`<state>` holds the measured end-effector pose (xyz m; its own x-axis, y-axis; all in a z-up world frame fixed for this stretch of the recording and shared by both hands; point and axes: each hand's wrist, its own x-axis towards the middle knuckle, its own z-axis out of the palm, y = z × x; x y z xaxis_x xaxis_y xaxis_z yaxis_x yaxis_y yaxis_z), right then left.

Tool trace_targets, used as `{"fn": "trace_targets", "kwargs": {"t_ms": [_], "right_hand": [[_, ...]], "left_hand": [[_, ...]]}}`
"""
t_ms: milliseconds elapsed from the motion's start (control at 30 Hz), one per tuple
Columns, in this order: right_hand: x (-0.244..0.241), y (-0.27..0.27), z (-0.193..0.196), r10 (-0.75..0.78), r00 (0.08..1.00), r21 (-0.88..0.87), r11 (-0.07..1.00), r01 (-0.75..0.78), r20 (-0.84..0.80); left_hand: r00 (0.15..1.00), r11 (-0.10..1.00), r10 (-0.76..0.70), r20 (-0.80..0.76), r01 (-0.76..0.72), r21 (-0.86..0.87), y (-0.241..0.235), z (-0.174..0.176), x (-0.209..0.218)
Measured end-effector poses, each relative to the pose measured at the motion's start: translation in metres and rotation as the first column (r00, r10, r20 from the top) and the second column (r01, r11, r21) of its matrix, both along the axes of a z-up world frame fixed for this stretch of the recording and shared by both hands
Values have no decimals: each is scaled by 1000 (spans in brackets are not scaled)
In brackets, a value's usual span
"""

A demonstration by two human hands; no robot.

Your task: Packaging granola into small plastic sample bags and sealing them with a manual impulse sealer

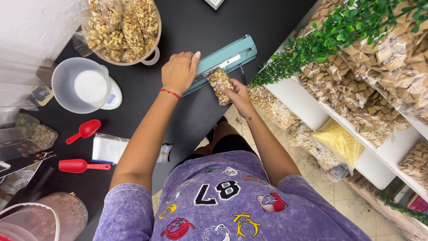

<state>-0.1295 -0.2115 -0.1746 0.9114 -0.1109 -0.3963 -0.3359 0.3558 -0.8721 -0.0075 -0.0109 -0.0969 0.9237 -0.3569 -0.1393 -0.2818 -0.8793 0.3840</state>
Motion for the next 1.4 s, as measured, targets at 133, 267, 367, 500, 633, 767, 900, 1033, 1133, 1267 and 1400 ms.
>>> {"fn": "trace_targets", "kwargs": {"t_ms": [133, 267, 367, 500, 633, 767, 900, 1033, 1133, 1267, 1400], "right_hand": [[3, 1, -5, 7, 1000, 6, 1000, -7, 8], [5, -1, -4, 15, 1000, 1, 1000, -15, 6], [5, -2, -11, 9, 1000, 6, 1000, -9, 7], [4, -5, -11, 6, 1000, 6, 1000, -6, -5], [4, -4, -12, 10, 1000, 4, 1000, -10, -17], [3, -5, -14, 12, 1000, 16, 1000, -12, -4], [4, -7, -9, 37, 999, 2, 999, -37, -4], [4, -9, -11, 85, 996, -43, 995, -86, -10], [10, -11, -18, 103, 995, -62, 993, -104, -18], [9, -20, -34, 125, 991, -74, 989, -128, -41], [11, -14, -27, 135, 990, -69, 988, -139, -50]], "left_hand": [[1000, 1000, 15, -1, -15, -6, 1, -2, -1], [997, 999, 43, -71, -44, -6, 4, -15, 1], [989, 997, 71, -129, -72, -3, 4, -11, 1], [984, 996, 88, -157, -87, 8, 3, -9, 2], [981, 996, 87, -172, -88, 1, 3, -12, 3], [980, 996, 95, -173, -93, 17, 2, -16, 4], [977, 996, 93, -194, -87, 36, 2, -15, 7], [931, 997, 52, -360, -30, 64, 3, -7, 12], [927, 998, 34, -375, -9, 69, 4, -6, 19], [933, 995, 69, -353, -37, 95, 1, -13, 16], [955, 993, 77, -286, -46, 111, 0, -22, 13]]}}
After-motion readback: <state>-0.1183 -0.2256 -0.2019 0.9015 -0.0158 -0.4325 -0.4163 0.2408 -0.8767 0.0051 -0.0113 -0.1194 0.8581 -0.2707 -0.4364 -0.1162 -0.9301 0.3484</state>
